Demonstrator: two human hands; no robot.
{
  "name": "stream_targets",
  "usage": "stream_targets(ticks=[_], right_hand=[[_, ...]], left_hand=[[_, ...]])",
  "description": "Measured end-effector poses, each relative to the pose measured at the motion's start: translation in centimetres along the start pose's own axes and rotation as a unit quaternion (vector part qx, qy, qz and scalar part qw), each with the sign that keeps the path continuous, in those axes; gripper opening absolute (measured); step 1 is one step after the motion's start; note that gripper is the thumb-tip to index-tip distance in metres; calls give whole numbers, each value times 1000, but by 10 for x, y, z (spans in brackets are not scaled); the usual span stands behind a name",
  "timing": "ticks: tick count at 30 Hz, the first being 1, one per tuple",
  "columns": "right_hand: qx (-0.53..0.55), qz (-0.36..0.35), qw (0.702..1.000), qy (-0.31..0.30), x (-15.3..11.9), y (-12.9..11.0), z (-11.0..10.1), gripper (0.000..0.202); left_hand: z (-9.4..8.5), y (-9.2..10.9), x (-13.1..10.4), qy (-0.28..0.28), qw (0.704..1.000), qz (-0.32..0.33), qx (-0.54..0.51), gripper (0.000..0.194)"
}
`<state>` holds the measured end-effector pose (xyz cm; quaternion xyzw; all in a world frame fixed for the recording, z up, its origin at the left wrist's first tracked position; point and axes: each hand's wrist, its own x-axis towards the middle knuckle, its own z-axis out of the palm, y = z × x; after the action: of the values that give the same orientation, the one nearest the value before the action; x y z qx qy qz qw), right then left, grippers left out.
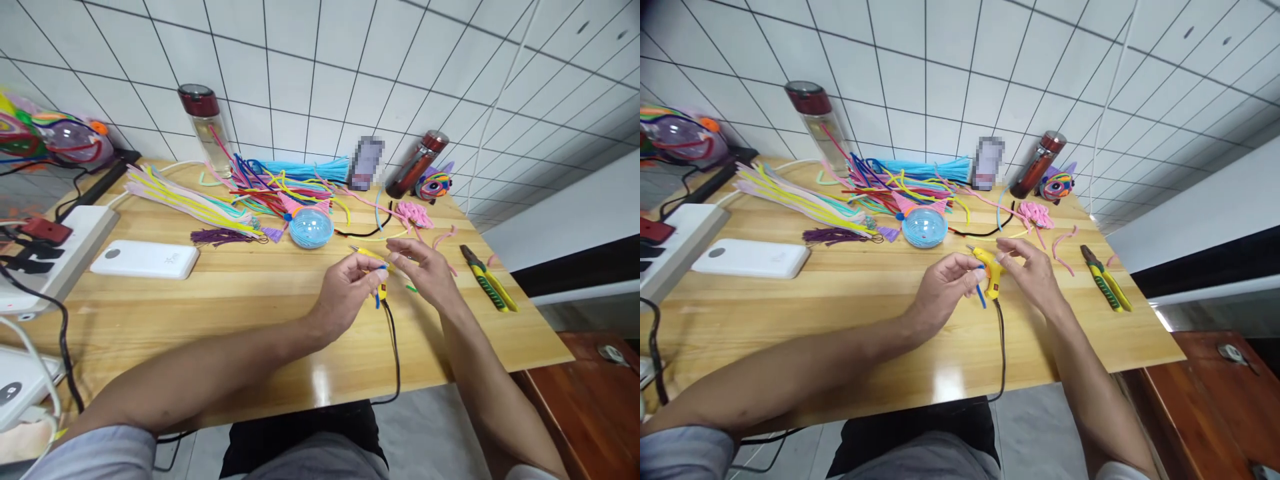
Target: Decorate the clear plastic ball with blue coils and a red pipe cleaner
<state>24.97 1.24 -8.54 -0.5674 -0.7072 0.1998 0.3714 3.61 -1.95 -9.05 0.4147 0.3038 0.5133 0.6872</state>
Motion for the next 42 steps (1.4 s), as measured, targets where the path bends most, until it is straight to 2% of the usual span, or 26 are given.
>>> stream_targets(ticks=[3,6,10,18,24,28,33,36,39,42], right_hand=[[91,-8,995,-35,-13,-49,1,34],[178,10,982,-56,-22,-76,3,35],[232,28,971,-44,-27,-86,6,32],[222,23,975,11,-33,-84,11,32],[169,-12,986,12,-33,-84,9,21],[94,-67,992,52,-26,-95,0,9],[-58,-148,987,28,-15,-105,-12,5],[-113,-185,976,4,-10,-106,-15,8],[-153,-206,966,-16,-6,-104,-16,10],[-166,-215,962,-27,-4,-101,-16,10]], left_hand=[[0,15,5,-6,998,37,-44,30],[1,25,6,-6,996,52,-67,31],[2,31,5,-4,996,55,-75,33],[1,32,4,-1,997,73,-39,24],[0,36,2,-9,996,83,3,21],[-3,41,2,-12,989,96,116,14],[-7,49,5,-9,943,158,292,3],[-10,52,8,-8,905,206,373,10],[-11,52,9,-10,874,240,422,13],[-13,52,10,-12,866,259,429,13]])
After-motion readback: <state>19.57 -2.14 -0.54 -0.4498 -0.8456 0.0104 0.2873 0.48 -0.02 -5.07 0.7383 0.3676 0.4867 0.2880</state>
